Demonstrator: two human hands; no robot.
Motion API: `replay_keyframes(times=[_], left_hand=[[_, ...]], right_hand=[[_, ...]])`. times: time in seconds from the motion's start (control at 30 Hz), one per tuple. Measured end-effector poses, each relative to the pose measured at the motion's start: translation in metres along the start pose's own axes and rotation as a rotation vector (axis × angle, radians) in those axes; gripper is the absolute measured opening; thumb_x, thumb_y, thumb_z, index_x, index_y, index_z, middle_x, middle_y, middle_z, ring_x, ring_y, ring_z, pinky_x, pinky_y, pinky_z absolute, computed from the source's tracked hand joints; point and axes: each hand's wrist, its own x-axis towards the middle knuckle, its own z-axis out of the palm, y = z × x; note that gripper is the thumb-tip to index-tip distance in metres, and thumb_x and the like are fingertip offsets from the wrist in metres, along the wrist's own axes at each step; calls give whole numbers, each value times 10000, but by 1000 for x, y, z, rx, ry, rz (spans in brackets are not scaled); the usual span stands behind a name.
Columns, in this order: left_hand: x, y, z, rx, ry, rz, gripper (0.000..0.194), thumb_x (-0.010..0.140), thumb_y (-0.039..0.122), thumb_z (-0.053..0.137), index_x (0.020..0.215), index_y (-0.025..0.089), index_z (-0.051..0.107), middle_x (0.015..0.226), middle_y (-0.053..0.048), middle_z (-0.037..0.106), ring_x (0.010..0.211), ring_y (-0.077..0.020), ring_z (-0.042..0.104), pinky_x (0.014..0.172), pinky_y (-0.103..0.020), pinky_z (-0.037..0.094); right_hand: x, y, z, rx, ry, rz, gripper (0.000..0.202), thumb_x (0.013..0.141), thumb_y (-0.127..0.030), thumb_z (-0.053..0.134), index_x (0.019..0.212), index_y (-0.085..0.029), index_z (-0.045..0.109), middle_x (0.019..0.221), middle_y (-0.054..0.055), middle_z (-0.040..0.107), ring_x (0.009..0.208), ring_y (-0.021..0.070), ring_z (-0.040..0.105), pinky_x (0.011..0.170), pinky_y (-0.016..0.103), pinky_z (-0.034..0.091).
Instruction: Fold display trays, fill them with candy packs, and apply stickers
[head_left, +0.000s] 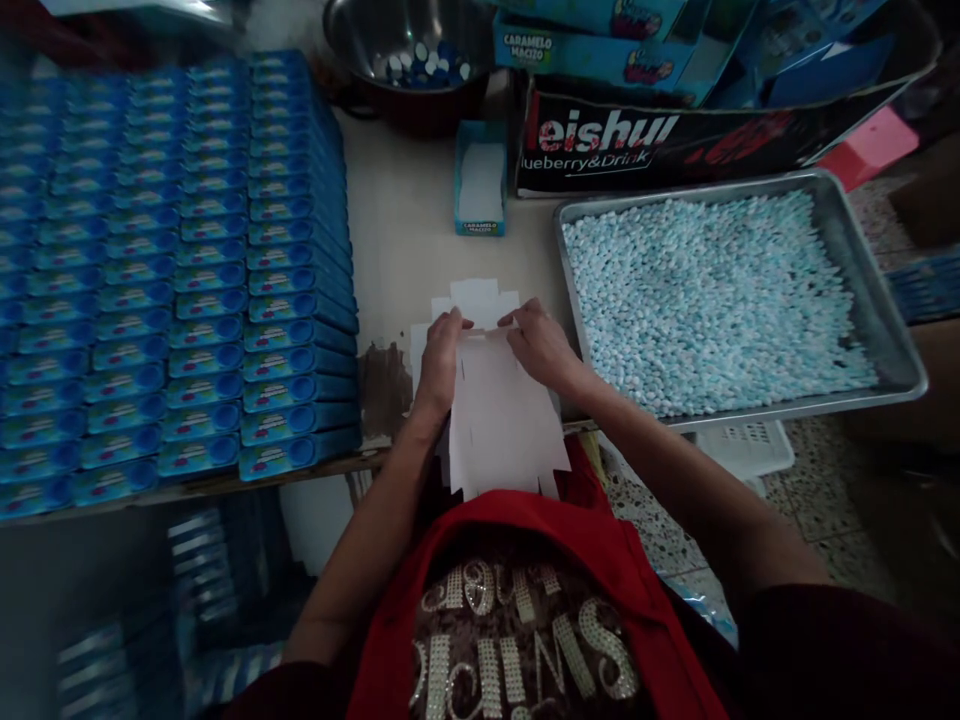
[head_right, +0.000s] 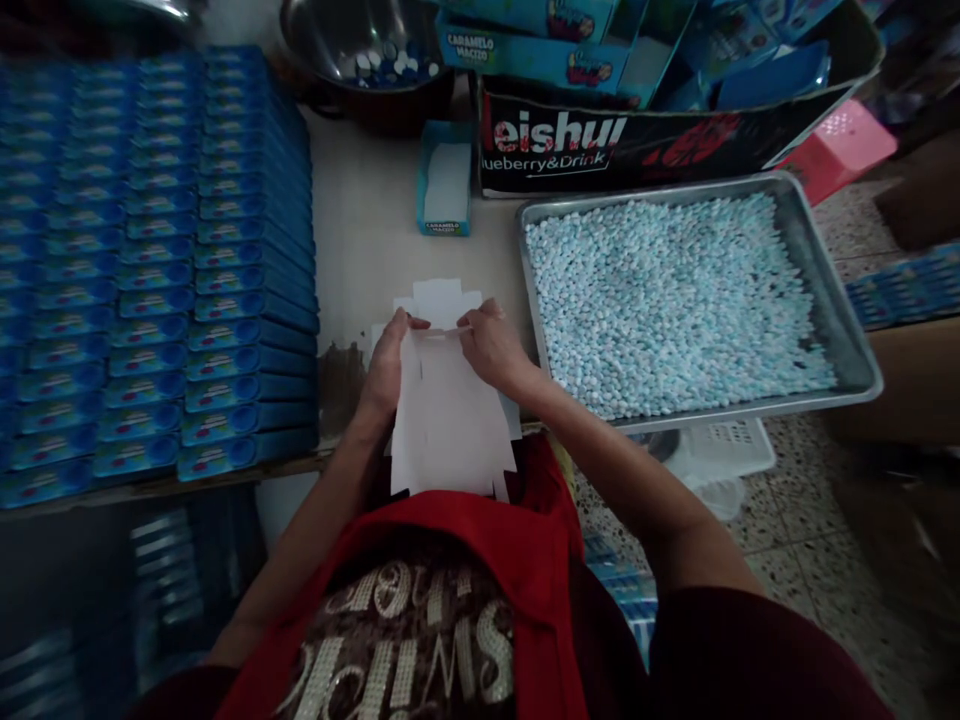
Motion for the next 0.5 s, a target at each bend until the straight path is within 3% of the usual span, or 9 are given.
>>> replay_keyframes(times=[0.1,0.23,0.43,0.5], left_hand=[[-10,2,1,-17,82,-8,431,1035,611,572,909,231,731,1174,-97,721,1270,-291,646,1187,-434,466],[-13,7,2,-80,116,-85,356,1022,486,571,844,219,726,1050,-76,737,1153,-271,680,1127,-407,489],[-11,8,11,-177,240,-155,95,912,302,650,905,225,594,957,-20,627,958,-197,634,948,-321,521],[-9,5,13,-245,248,-153,192,878,273,682,1023,247,558,975,-2,606,921,-182,633,921,-311,524]], right_hand=[[-12,0,-1,49,28,-21,402,949,-149,462,1192,-122,781,1208,166,698,1104,288,673,1051,421,519],[-26,-8,-3,92,111,-50,472,880,-100,472,1281,-160,713,1201,139,733,1104,278,685,1001,404,517],[-31,-7,-2,78,159,-24,497,860,-103,494,1336,-219,578,1077,74,755,976,256,700,879,382,504],[-30,2,-4,93,146,-47,457,863,-104,483,1294,-226,572,1123,76,758,979,255,708,879,386,504]])
